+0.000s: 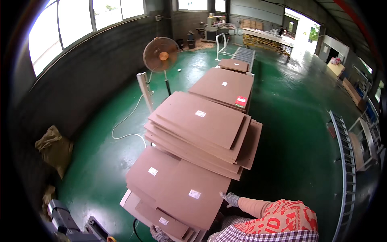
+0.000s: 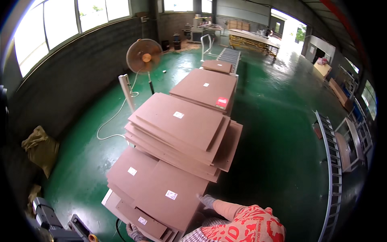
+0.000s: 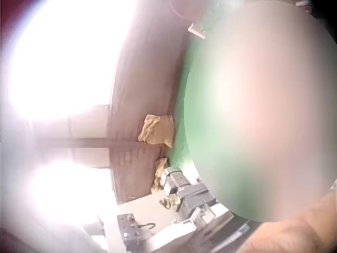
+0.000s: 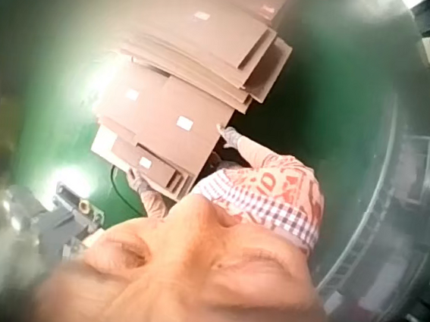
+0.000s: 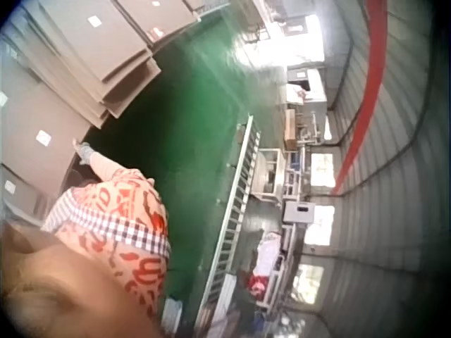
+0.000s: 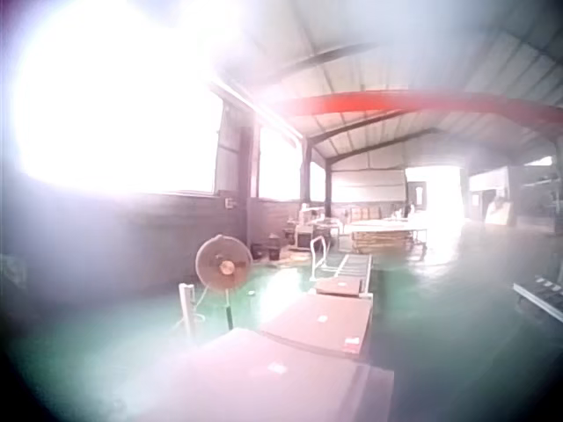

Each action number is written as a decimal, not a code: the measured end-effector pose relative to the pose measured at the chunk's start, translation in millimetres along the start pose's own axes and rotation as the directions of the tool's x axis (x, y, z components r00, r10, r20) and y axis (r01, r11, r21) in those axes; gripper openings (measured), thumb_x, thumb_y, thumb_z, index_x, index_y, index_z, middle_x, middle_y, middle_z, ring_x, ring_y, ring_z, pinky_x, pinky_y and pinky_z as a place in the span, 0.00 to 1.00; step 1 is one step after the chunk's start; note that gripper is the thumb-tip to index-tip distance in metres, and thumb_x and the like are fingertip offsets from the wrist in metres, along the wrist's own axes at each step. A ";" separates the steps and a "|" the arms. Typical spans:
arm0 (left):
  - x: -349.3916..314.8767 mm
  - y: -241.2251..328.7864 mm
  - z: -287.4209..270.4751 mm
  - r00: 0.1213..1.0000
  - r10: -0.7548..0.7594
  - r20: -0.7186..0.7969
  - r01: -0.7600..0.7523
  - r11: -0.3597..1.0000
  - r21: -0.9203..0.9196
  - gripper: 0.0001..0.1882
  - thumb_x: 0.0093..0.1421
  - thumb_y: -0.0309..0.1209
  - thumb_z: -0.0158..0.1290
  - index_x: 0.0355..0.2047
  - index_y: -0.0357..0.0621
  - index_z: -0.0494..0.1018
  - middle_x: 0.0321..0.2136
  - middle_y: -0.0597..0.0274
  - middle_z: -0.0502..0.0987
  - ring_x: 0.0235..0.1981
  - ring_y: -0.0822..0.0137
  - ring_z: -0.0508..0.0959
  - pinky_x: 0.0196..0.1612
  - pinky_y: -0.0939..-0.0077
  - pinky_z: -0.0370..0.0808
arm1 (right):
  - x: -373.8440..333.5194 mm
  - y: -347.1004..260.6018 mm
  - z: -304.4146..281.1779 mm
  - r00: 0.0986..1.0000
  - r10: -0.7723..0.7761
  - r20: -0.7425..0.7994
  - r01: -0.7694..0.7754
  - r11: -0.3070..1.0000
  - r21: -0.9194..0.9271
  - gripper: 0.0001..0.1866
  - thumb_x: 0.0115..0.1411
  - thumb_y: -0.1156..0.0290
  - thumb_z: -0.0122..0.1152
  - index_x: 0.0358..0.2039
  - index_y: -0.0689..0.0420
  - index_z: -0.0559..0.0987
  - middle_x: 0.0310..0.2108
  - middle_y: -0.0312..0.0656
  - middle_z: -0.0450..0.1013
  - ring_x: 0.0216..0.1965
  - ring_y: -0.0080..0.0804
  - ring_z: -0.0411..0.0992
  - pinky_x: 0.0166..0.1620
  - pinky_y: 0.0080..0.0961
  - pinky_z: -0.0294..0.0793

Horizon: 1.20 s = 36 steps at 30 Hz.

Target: The person repeatedly picks up wood panels from a stack and feeds them one at a time into an edge-banding machine, then places several panels on a cart.

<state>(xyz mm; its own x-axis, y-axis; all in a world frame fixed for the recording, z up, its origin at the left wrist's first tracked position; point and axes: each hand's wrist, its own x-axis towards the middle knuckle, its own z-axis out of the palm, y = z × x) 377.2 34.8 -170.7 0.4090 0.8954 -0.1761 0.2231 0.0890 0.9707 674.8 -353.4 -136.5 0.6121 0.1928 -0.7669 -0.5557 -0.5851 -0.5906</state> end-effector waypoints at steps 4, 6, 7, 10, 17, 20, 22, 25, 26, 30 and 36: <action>-116.9 98.7 -67.5 0.923 0.146 -0.357 -0.158 0.987 -0.006 0.18 0.61 0.19 0.48 0.53 0.34 0.67 0.50 0.56 0.72 0.51 0.65 0.72 0.59 0.71 0.67 | -72.8 -26.4 6.9 0.731 -0.505 -0.458 0.194 0.798 -0.570 0.18 0.57 0.52 0.58 0.33 0.56 0.76 0.29 0.49 0.77 0.32 0.48 0.76 0.39 0.41 0.74; -150.5 177.1 -118.2 0.826 0.432 -0.362 -0.226 0.842 0.489 0.16 0.57 0.21 0.50 0.46 0.33 0.72 0.47 0.50 0.72 0.48 0.56 0.74 0.56 0.68 0.69 | -69.1 -26.8 16.3 0.570 -0.783 -0.250 0.565 0.595 -0.572 0.08 0.63 0.65 0.53 0.38 0.54 0.72 0.23 0.43 0.73 0.22 0.32 0.71 0.28 0.33 0.73; -165.2 193.7 -148.3 0.756 0.512 -0.409 -0.234 0.794 0.562 0.16 0.57 0.22 0.51 0.47 0.33 0.72 0.46 0.50 0.72 0.48 0.55 0.74 0.55 0.67 0.70 | -57.9 -34.1 32.0 0.787 -0.596 -0.157 0.576 0.802 -0.157 0.08 0.64 0.66 0.52 0.41 0.54 0.71 0.21 0.42 0.72 0.19 0.30 0.69 0.23 0.29 0.71; -198.8 202.5 -228.8 0.552 0.621 -0.556 -0.158 0.733 0.661 0.18 0.57 0.25 0.52 0.48 0.35 0.71 0.48 0.49 0.72 0.51 0.52 0.72 0.56 0.63 0.68 | -64.7 -84.4 120.7 0.891 -0.376 0.253 0.308 0.912 0.272 0.07 0.66 0.67 0.48 0.43 0.53 0.69 0.21 0.39 0.69 0.13 0.22 0.64 0.12 0.18 0.62; -253.9 158.7 -314.5 0.191 0.485 -0.853 0.025 0.867 0.498 0.26 0.58 0.27 0.54 0.58 0.40 0.65 0.55 0.47 0.67 0.57 0.50 0.66 0.61 0.61 0.62 | -267.9 -167.7 383.1 0.294 -0.321 0.900 0.695 0.718 0.029 0.21 0.66 0.55 0.52 0.50 0.59 0.73 0.38 0.42 0.77 0.35 0.29 0.77 0.38 0.26 0.77; -281.1 152.8 -335.4 0.127 0.488 -0.863 0.135 0.854 0.503 0.27 0.59 0.30 0.54 0.59 0.40 0.63 0.56 0.43 0.66 0.57 0.47 0.67 0.59 0.59 0.65 | -332.6 -162.2 470.7 0.154 -0.106 0.982 0.625 0.780 -0.014 0.25 0.64 0.51 0.54 0.53 0.57 0.72 0.43 0.43 0.75 0.41 0.32 0.75 0.46 0.29 0.75; -296.7 139.6 -350.6 0.078 0.341 -0.937 0.143 0.926 0.349 0.28 0.60 0.32 0.54 0.59 0.40 0.62 0.56 0.42 0.66 0.57 0.47 0.67 0.60 0.60 0.64 | -362.4 -142.4 532.3 0.024 0.069 0.997 0.495 0.866 -0.072 0.30 0.62 0.48 0.56 0.57 0.56 0.68 0.48 0.46 0.72 0.47 0.35 0.72 0.50 0.33 0.73; -321.7 144.0 -353.1 0.130 0.286 -0.950 0.145 0.942 0.303 0.27 0.62 0.34 0.51 0.60 0.40 0.60 0.58 0.44 0.64 0.58 0.48 0.65 0.62 0.60 0.62 | -388.2 -107.2 620.3 -0.127 0.290 0.948 0.235 0.938 -0.256 0.39 0.60 0.41 0.53 0.62 0.54 0.58 0.60 0.47 0.60 0.59 0.43 0.61 0.60 0.43 0.61; -333.1 143.0 -349.1 0.149 0.257 -0.955 0.186 0.941 0.282 0.27 0.63 0.34 0.51 0.60 0.41 0.60 0.58 0.45 0.64 0.59 0.49 0.65 0.62 0.60 0.61 | -400.1 -93.2 646.7 -0.161 0.337 0.928 0.191 0.933 -0.305 0.46 0.58 0.37 0.52 0.67 0.54 0.53 0.65 0.48 0.56 0.63 0.45 0.57 0.62 0.44 0.58; -384.1 96.2 -320.1 0.161 0.097 -0.982 0.133 0.984 0.120 0.27 0.63 0.33 0.49 0.61 0.41 0.60 0.58 0.45 0.63 0.58 0.50 0.65 0.62 0.60 0.61 | -455.5 -52.2 719.5 -0.211 0.406 0.889 -0.032 0.906 -0.421 0.38 0.59 0.42 0.55 0.62 0.50 0.60 0.63 0.43 0.59 0.63 0.45 0.56 0.65 0.50 0.49; -421.7 87.5 -306.7 0.119 -0.140 -0.983 -0.027 0.989 -0.144 0.25 0.65 0.28 0.47 0.62 0.41 0.59 0.59 0.51 0.63 0.60 0.58 0.64 0.64 0.65 0.59 | -485.0 1.9 783.0 0.039 0.290 0.956 -0.162 0.946 -0.280 0.30 0.58 0.50 0.61 0.54 0.55 0.69 0.56 0.43 0.67 0.57 0.44 0.63 0.60 0.49 0.56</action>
<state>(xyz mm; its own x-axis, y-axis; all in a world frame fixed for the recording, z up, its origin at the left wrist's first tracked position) -47.2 -201.2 38.6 -0.8525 0.5228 0.0039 0.0824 0.1270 0.9885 -63.6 168.8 37.7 -0.6751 0.5913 -0.4412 -0.4673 -0.8055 -0.3645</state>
